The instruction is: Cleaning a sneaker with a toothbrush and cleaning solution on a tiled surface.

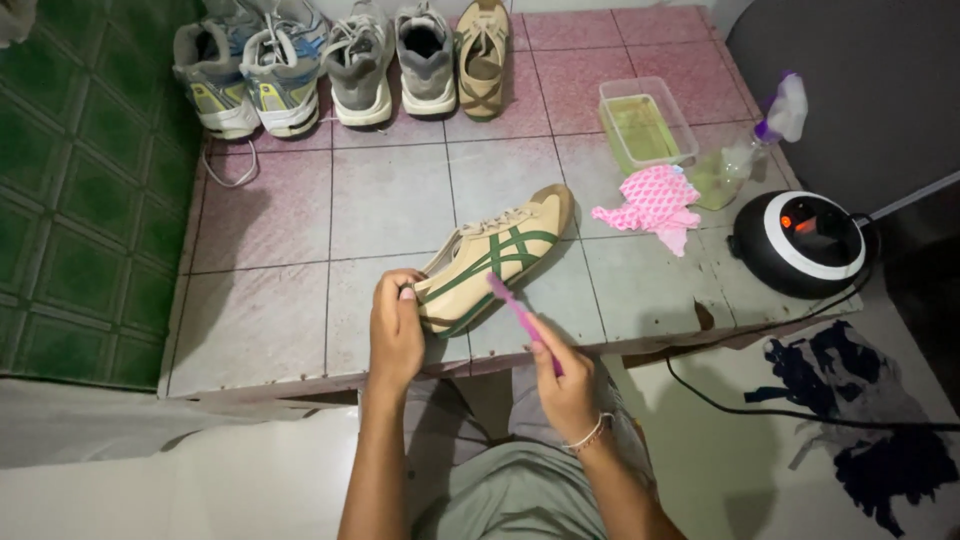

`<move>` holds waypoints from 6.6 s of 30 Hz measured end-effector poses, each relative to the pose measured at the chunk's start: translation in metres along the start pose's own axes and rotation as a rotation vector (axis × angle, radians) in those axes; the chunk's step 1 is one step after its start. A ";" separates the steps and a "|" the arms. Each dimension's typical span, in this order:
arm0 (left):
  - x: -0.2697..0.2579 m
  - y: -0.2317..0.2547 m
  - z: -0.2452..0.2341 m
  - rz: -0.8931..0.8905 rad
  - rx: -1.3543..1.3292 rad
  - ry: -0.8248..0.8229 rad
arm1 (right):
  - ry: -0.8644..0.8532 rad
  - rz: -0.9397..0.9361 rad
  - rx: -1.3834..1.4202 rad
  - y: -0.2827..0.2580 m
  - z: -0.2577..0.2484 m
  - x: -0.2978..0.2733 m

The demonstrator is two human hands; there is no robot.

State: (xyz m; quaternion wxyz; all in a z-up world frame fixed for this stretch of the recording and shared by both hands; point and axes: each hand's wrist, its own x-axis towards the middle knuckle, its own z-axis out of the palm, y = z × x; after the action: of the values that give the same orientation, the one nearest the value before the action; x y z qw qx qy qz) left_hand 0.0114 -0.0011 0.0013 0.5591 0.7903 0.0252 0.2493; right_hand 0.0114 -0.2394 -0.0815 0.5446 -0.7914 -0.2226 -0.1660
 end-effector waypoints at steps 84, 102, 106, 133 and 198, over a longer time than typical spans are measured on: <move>-0.005 -0.003 0.023 -0.062 -0.010 -0.068 | 0.307 0.415 -0.464 0.093 -0.108 0.193; -0.012 -0.007 0.011 0.015 -0.030 -0.153 | -0.100 0.049 0.002 -0.025 -0.033 0.043; -0.010 -0.015 0.012 0.020 -0.058 -0.189 | -0.230 0.035 0.059 -0.053 -0.034 0.047; -0.010 0.007 0.009 0.018 -0.084 -0.160 | 0.001 0.082 -0.100 -0.024 -0.038 0.047; -0.012 -0.033 0.019 -0.275 0.067 -0.042 | 0.169 0.624 -0.368 0.042 -0.126 0.219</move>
State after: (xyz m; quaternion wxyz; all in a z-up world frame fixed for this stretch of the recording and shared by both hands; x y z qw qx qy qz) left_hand 0.0172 -0.0086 -0.0377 0.5617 0.8027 0.1299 0.1526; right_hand 0.2162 -0.3321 0.0405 0.4340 -0.8894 0.1087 -0.0937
